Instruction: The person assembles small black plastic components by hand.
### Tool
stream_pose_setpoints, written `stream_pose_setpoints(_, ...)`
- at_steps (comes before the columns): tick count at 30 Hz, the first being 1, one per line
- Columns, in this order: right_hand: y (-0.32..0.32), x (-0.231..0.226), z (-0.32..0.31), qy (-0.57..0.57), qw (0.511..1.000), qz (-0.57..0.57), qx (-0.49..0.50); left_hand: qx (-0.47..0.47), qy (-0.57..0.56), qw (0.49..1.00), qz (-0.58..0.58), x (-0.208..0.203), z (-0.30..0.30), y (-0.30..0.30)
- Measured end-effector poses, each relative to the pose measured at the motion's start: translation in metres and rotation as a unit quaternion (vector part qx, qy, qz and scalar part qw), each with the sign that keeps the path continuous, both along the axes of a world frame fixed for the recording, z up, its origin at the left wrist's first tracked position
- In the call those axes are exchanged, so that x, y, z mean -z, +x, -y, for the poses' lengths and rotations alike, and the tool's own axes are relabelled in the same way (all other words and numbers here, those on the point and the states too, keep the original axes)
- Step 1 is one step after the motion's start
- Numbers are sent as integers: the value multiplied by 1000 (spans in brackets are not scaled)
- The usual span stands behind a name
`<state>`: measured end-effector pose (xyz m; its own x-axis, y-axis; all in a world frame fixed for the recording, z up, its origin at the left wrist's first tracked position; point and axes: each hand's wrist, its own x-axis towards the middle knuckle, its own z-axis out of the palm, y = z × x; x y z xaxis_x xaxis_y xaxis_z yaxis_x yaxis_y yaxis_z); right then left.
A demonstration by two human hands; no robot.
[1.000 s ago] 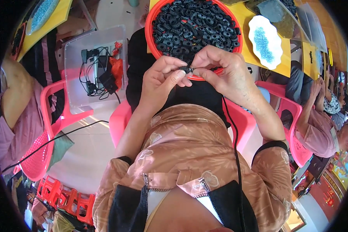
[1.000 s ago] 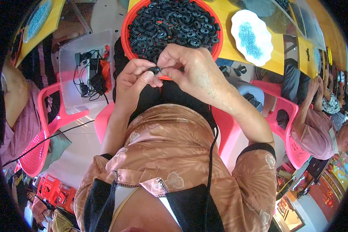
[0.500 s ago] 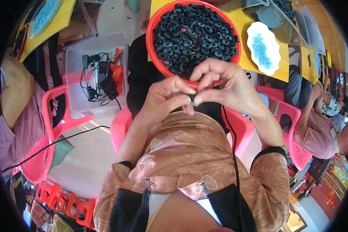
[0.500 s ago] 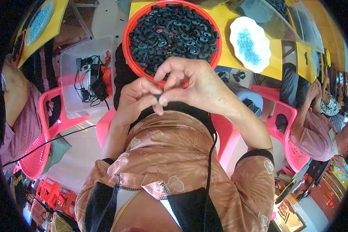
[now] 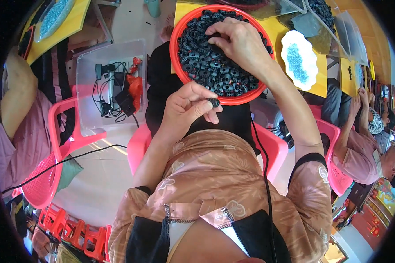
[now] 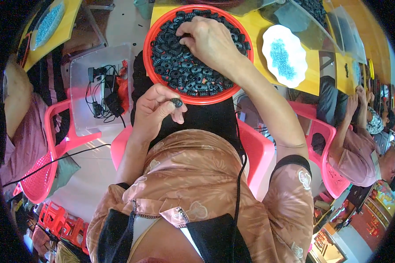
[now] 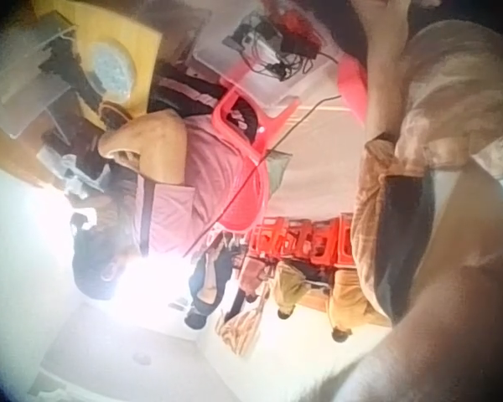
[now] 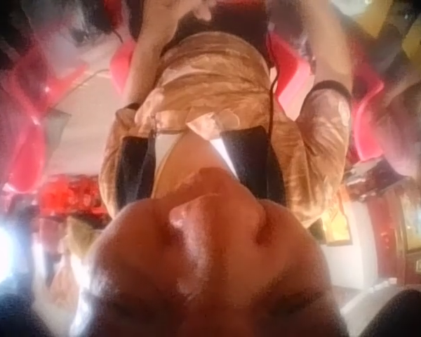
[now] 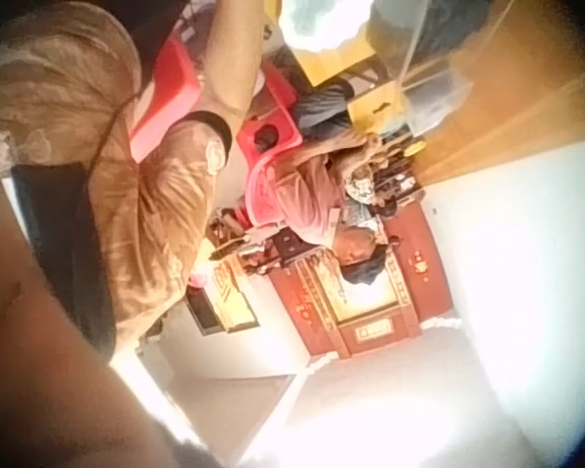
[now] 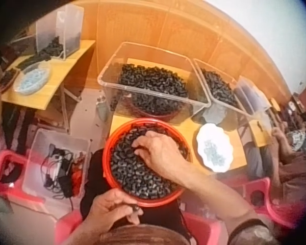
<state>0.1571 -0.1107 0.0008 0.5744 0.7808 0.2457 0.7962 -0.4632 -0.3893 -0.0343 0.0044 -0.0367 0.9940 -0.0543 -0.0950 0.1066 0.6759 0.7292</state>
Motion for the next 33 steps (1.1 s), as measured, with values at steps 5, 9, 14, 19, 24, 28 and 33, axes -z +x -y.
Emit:
stream_pose_setpoints(5, 4, 10, -8, -42, 998, 40, 3, -22, 32, 999, -3, 0, 1, 0)
stream_pose_setpoints(9, 5, 13, -9, -13, 999, 44, -4, -26, 37, 999, -15, -1, 0, 2)
stream_pose_setpoints(14, -12, -7, 6, 69, 981, -170, 57, -50, 70, 996, -32, 0, -2, 4)
stream_pose_setpoints(19, -49, -37, 36, 141, 862, -483, 71, -69, 83, 993, -44, -3, 1, 6)
stream_pose_setpoints(24, -84, -39, 46, 165, 862, -477, 48, -59, 119, 991, -25, 4, 2, 5)
stream_pose_setpoints(28, -87, -32, 46, 118, 933, -340, 12, -54, 128, 990, 1, 6, 4, 4)
stream_pose_setpoints(33, -93, -32, 44, 129, 911, -390, 44, -59, 139, 989, 6, 8, 6, 4)
